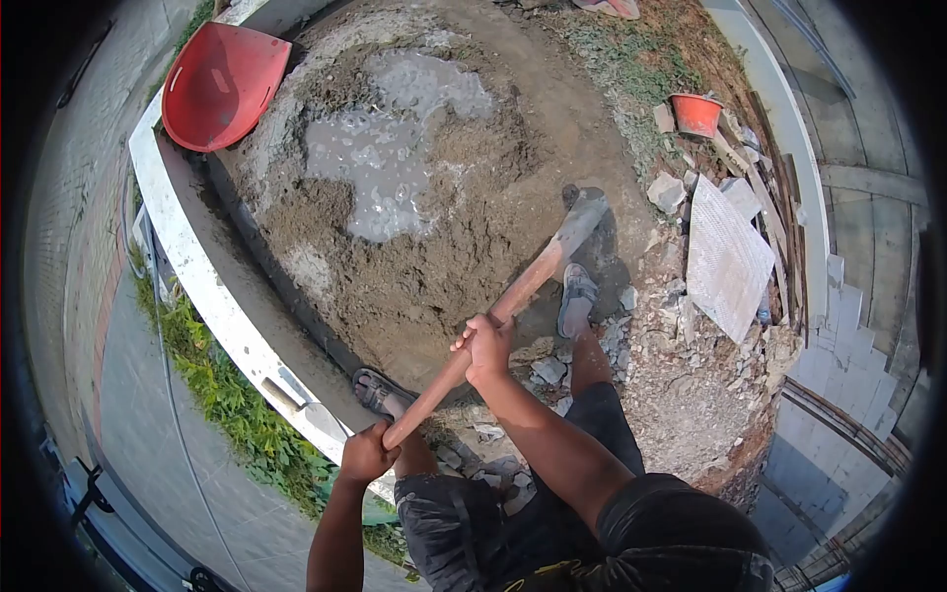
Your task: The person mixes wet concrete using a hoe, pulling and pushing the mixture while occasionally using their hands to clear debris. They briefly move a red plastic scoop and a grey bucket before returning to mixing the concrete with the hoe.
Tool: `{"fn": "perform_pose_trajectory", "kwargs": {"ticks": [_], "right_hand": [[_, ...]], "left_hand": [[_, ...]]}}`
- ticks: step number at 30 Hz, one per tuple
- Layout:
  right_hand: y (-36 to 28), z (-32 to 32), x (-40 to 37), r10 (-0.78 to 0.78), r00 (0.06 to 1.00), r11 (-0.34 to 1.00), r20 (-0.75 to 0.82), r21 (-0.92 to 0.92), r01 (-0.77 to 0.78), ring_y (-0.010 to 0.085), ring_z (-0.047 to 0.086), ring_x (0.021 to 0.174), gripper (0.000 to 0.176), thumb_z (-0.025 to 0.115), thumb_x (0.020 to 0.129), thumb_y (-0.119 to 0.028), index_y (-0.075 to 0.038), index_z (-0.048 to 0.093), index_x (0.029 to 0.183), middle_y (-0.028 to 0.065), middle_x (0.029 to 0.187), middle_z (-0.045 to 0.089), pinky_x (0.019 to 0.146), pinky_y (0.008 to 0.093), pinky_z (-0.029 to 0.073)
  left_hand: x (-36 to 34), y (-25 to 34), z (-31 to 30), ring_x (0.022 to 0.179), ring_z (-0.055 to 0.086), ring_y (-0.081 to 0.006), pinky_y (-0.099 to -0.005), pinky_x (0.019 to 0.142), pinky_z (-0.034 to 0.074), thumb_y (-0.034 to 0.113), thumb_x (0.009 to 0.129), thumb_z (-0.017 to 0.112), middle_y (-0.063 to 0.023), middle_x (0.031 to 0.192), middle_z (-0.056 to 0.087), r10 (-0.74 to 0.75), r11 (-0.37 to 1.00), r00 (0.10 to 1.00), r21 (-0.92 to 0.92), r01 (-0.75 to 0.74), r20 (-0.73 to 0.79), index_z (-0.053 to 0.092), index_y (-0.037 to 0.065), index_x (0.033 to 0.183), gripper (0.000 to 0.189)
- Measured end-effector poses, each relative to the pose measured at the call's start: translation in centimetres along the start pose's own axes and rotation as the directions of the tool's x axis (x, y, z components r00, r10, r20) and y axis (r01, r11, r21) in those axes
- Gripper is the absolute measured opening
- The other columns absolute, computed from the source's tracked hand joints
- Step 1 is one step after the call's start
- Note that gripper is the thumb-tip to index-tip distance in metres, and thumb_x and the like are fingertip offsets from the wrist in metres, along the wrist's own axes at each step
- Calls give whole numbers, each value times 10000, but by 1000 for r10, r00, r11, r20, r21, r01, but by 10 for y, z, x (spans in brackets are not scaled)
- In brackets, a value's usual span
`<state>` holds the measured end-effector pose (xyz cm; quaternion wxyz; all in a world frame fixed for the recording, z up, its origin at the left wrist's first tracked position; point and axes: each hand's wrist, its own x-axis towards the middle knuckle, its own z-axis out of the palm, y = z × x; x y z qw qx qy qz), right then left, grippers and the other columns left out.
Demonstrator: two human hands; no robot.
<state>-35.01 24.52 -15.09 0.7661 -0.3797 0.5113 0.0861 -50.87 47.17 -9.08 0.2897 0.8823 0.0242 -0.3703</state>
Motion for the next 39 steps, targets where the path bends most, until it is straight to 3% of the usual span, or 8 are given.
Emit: {"fn": "perform_pose_trajectory", "kwargs": {"ticks": [4,10,14,19,22,27,32,39], "right_hand": [[4,-12,54,-60,998,998,-30,7,60,191,475,486,320,558,778,17,-82,370,1017,75,690,465,454,382,504],[-95,-36,30,-146,988,989,-56,4,147,222,466,457,176,566,769,-46,-112,431,859,65,609,453,477,402,475],[-191,-100,24,18,1000,1000,7,9,-18,208,438,444,126,584,796,-100,-102,457,798,40,600,455,448,360,399],[-333,-192,45,275,961,958,25,72,-276,134,431,458,136,598,833,-126,-107,466,803,6,596,448,452,291,407],[-392,-270,89,311,943,918,118,218,-331,113,444,478,135,577,841,-81,-103,453,794,3,604,451,467,256,419],[-495,-359,81,437,890,841,134,292,-457,105,506,505,87,517,851,-48,-74,487,774,1,646,526,545,283,500],[-593,-378,32,291,923,919,-253,341,-196,225,677,834,255,434,955,-156,-34,601,1103,105,973,662,716,320,589],[-706,-239,50,313,804,862,-507,507,-16,191,669,830,155,530,921,-122,-71,658,993,40,948,641,686,301,582]], "left_hand": [[64,-6,65,927,651,-362,-502,800,501,214,746,721,-148,952,675,-213,977,972,-26,212,-101,598,106,989,294],[70,74,74,997,604,-327,-454,872,467,230,749,737,-120,978,639,30,1000,980,10,-28,-194,629,113,1020,314],[9,180,34,993,625,-343,-441,884,493,312,779,759,-137,1007,648,273,936,961,-218,-278,-54,634,67,1079,407],[-54,260,-23,985,657,-298,-372,888,495,370,915,655,-153,1041,662,287,781,958,-573,-248,-24,608,16,1152,428],[-57,246,-20,907,656,-217,-339,816,494,356,995,541,-150,918,671,-108,805,983,-593,0,-147,608,-14,1135,402],[-49,239,-16,656,601,-168,-314,624,473,489,999,483,-106,727,640,-739,509,589,-845,167,-329,635,-31,901,550],[-18,256,43,697,657,-230,-363,614,527,554,956,516,-152,819,681,-748,429,648,-849,308,-143,631,-58,981,623],[21,292,68,743,712,-283,-374,665,580,544,938,533,-188,928,723,-697,379,668,-657,651,260,673,-79,986,640]]}}
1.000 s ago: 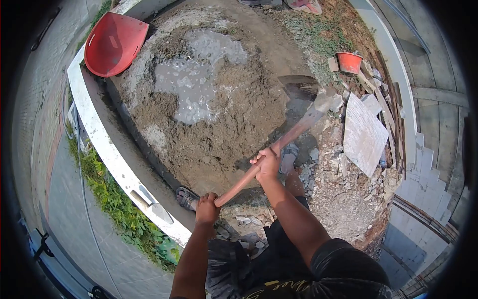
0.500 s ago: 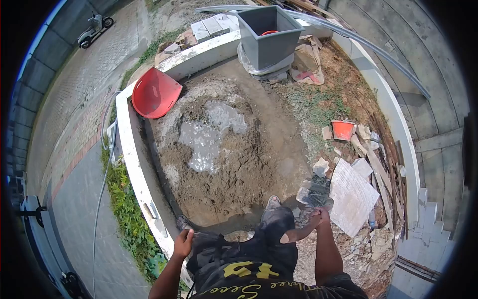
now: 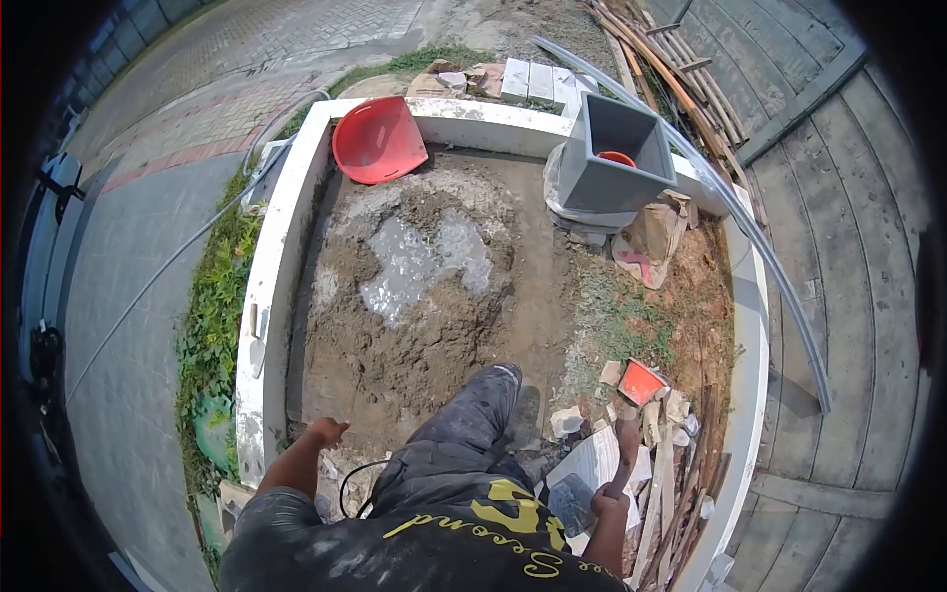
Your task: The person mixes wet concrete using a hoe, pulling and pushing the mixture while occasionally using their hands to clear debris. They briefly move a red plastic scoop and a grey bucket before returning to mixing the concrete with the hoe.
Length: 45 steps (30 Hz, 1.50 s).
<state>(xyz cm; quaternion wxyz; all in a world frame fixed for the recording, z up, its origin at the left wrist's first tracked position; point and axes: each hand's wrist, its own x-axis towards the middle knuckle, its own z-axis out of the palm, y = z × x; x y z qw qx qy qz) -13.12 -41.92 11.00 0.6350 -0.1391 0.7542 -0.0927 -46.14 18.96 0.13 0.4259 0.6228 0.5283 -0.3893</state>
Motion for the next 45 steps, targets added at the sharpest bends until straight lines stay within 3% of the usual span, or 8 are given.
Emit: {"fn": "perform_pose_trajectory", "kwargs": {"ticks": [6,9,11,20,29,36,41,45], "right_hand": [[23,152,-36,34,878,946,477,-300,126,186,670,821,218,470,960,-221,-143,639,1074,29,964,657,651,308,585],[21,262,-32,478,639,820,603,-568,-78,109,568,608,219,452,972,-185,2,540,1046,42,802,549,532,232,559],[40,325,-79,761,538,602,362,-704,-377,136,550,551,199,559,926,-143,38,509,857,53,696,526,523,237,542],[124,523,-228,913,377,153,155,-988,34,103,498,513,331,539,930,-143,159,473,1047,53,709,516,467,232,478],[310,632,-296,737,667,-294,109,-837,462,106,470,478,91,531,798,-37,-65,450,768,23,615,482,422,228,423],[506,700,-253,693,661,-491,287,-484,725,132,471,449,102,516,800,-76,-72,461,715,29,573,479,412,267,440],[624,748,-212,599,665,-547,446,-380,746,219,507,478,88,542,802,-113,-43,494,781,78,608,489,445,377,483],[707,818,-147,527,726,-554,442,-469,688,242,522,503,112,561,810,-127,-36,497,814,95,621,486,454,406,484]], "left_hand": [[34,105,12,748,714,-284,-405,713,568,474,878,612,-196,865,722,-54,991,995,116,64,-83,711,-72,892,555],[89,204,51,838,701,-324,-417,790,544,462,854,634,-219,909,714,47,996,987,77,-35,-154,711,-66,914,537],[96,287,68,911,679,-361,-431,836,521,467,840,650,-236,946,703,210,975,961,113,-192,-179,711,-49,927,527],[-48,574,65,881,665,-311,-410,794,510,468,844,674,-158,930,697,725,684,670,53,-728,-161,660,47,980,442],[-137,638,28,872,601,-135,-306,821,480,441,994,529,-53,1016,681,691,504,686,-530,-682,-227,645,37,1112,437],[-99,722,9,945,624,-167,-318,863,502,396,1046,397,-105,1132,654,748,-237,615,-966,-104,-250,496,-1,1340,504],[-7,797,-66,861,673,-214,-352,775,566,288,1028,403,-144,1155,665,762,-139,639,-990,3,-105,448,11,1363,437],[68,850,-146,833,691,-284,-375,749,557,334,912,576,-159,1107,693,450,336,879,-942,-5,156,542,56,1277,460]]}}
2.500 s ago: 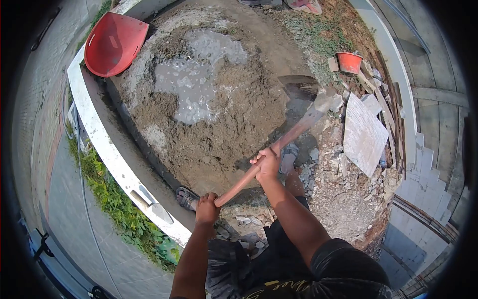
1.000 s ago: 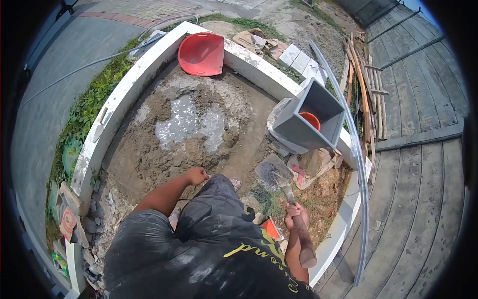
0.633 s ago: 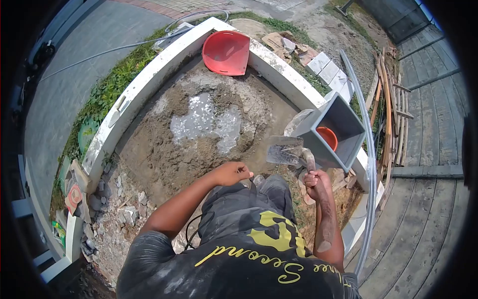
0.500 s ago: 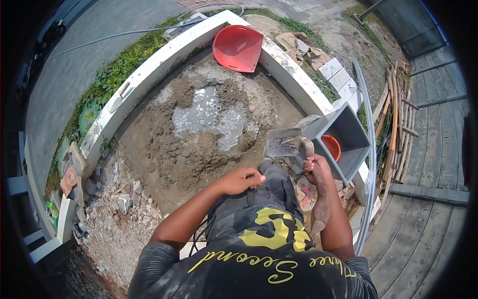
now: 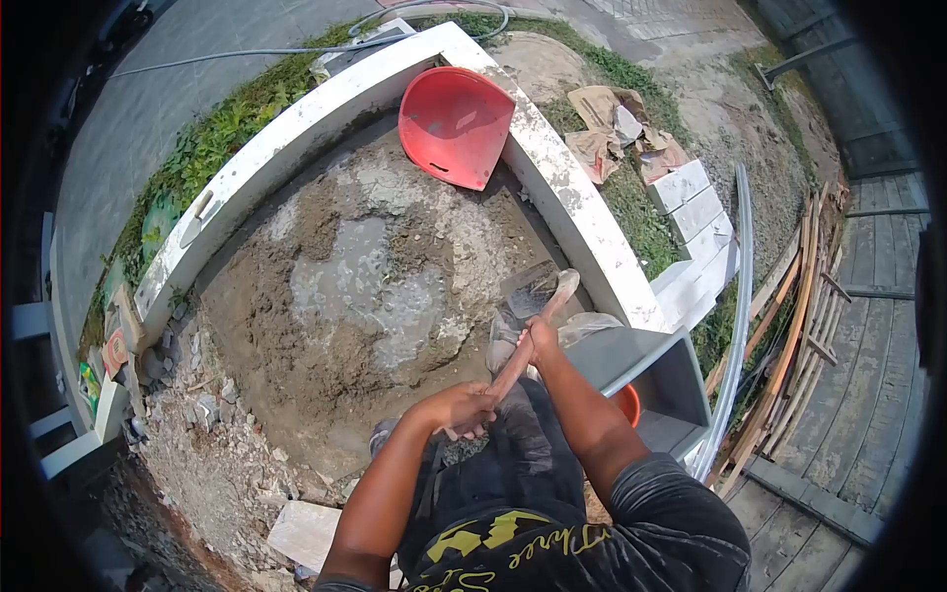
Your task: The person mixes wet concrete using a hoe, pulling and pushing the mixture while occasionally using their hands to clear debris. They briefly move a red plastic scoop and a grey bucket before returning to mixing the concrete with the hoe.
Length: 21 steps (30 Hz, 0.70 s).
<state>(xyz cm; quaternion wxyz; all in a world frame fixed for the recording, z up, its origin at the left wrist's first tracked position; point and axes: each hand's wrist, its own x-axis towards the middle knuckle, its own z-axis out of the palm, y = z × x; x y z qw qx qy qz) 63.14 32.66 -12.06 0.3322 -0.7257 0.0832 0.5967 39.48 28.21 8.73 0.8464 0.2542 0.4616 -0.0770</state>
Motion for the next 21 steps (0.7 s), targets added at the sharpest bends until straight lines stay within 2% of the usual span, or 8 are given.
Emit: {"fn": "perform_pose_trajectory", "kwargs": {"ticks": [1,3,6,9,13,15,18,21], "right_hand": [[-8,1,27,13,1000,999,-19,33,-12,242,525,513,119,564,813,-131,-33,498,828,96,634,489,460,406,485],[-13,0,79,51,996,993,-67,112,-43,243,531,532,136,569,818,-140,-29,500,856,99,660,496,472,408,488],[-25,0,129,43,986,985,-161,170,-15,245,533,553,163,574,827,-153,-26,502,900,102,700,503,487,409,489],[-32,4,166,72,966,976,-247,215,-18,251,533,556,179,573,832,-155,-24,504,931,101,714,502,500,414,495],[-17,17,198,76,964,967,-253,256,-10,269,550,578,223,569,858,-169,-4,496,989,118,720,511,514,451,516],[-11,32,212,85,964,954,-250,300,-6,280,555,579,280,546,873,-159,17,478,1080,152,788,524,517,468,526],[-11,52,215,84,909,981,-409,193,-3,295,560,574,377,494,890,-129,37,417,1219,203,907,523,512,500,536],[-19,54,212,0,892,999,-453,29,14,304,572,590,442,441,895,-92,55,355,1303,241,1009,501,513,509,549]], "left_hand": [[27,14,-7,851,687,-312,-394,760,550,329,875,614,-183,1083,691,75,964,988,264,-37,-135,567,50,1242,463],[76,35,-17,888,680,-367,-432,783,535,321,803,689,-231,1035,686,294,681,912,733,10,-286,619,38,1171,470],[139,51,-43,941,651,-423,-462,822,514,293,736,734,-269,1001,668,287,686,900,726,46,-327,654,40,1122,469],[179,63,-76,939,659,-405,-447,825,518,274,724,744,-242,997,684,257,662,923,748,47,-286,656,65,1149,481],[202,63,-122,909,672,-372,-418,812,522,223,714,748,-218,965,695,249,674,941,739,1,-229,652,76,1171,489],[203,65,-147,883,677,-353,-405,803,521,198,711,745,-216,946,696,227,687,952,726,-9,-203,651,59,1164,483],[200,54,-163,852,678,-327,-393,786,519,196,710,745,-215,933,695,210,705,960,709,-16,-187,655,49,1158,480],[200,30,-161,851,674,-361,-420,772,518,215,729,721,-230,922,690,270,714,945,696,-68,-185,648,31,1121,439]]}}
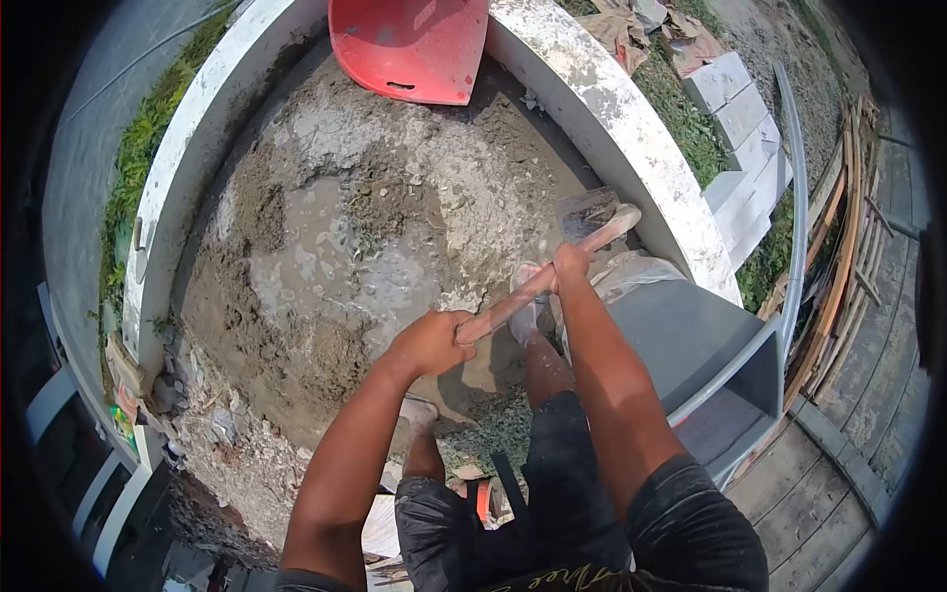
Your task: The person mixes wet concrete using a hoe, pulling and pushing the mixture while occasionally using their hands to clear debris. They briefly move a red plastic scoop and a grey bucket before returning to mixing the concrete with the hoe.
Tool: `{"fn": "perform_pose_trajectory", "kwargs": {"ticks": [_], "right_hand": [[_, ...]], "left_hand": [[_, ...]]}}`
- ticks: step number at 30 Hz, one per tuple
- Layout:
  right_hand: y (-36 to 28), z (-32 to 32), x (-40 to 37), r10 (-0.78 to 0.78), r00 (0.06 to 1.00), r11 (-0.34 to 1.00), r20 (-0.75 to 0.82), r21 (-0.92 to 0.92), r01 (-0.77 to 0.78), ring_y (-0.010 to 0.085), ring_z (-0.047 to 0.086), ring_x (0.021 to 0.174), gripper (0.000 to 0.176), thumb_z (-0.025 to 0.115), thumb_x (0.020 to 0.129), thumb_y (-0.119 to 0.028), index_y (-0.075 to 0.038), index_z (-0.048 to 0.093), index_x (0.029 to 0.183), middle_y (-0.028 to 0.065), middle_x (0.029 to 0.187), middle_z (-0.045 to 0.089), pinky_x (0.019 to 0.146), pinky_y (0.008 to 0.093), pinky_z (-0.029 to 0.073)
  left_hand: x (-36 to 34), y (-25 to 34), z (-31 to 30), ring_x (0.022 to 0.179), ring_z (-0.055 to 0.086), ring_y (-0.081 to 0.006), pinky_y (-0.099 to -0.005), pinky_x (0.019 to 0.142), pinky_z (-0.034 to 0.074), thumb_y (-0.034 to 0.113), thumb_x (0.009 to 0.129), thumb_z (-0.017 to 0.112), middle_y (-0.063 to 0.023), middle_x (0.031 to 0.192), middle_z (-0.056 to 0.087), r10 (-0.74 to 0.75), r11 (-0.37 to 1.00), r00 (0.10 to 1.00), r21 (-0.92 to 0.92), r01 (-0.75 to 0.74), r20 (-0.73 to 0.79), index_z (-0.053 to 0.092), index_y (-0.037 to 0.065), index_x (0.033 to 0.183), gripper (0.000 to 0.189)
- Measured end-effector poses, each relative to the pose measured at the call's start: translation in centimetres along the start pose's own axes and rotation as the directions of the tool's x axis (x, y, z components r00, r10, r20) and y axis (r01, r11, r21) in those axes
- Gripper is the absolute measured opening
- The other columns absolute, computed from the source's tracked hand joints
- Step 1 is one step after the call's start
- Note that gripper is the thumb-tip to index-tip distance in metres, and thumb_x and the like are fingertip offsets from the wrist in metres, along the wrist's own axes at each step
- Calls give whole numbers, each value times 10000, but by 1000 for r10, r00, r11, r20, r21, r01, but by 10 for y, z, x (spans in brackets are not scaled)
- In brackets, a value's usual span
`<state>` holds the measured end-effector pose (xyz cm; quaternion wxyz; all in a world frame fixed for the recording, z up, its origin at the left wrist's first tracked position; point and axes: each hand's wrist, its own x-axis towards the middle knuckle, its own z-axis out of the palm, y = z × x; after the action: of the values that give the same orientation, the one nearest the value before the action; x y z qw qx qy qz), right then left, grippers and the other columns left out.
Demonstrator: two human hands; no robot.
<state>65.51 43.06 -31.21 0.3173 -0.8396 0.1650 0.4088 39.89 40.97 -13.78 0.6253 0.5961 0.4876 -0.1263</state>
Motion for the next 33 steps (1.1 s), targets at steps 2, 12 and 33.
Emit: {"fn": "perform_pose_trajectory", "kwargs": {"ticks": [2,12,33], "right_hand": [[-3,-9,1,-14,996,997,83,-78,20,306,581,606,446,422,898,-81,65,343,1311,247,1028,498,516,504,559],[122,7,-45,343,774,927,532,-327,-186,271,559,583,302,502,868,-103,20,428,1134,179,843,504,511,455,559],[144,26,-85,210,864,950,457,-305,-69,246,519,529,101,514,844,-117,-28,483,882,117,742,472,479,436,526]], "left_hand": [[-7,1,12,869,667,-388,-448,776,516,230,753,698,-235,922,686,58,998,997,41,-56,-44,633,29,1106,411],[-134,43,28,926,672,-428,-492,835,536,201,834,634,-273,958,680,-296,929,955,225,293,-19,555,-34,1119,378],[-164,-5,9,947,669,-375,-479,824,539,286,797,703,-193,957,694,-332,924,938,164,345,-100,628,130,1168,410]]}}
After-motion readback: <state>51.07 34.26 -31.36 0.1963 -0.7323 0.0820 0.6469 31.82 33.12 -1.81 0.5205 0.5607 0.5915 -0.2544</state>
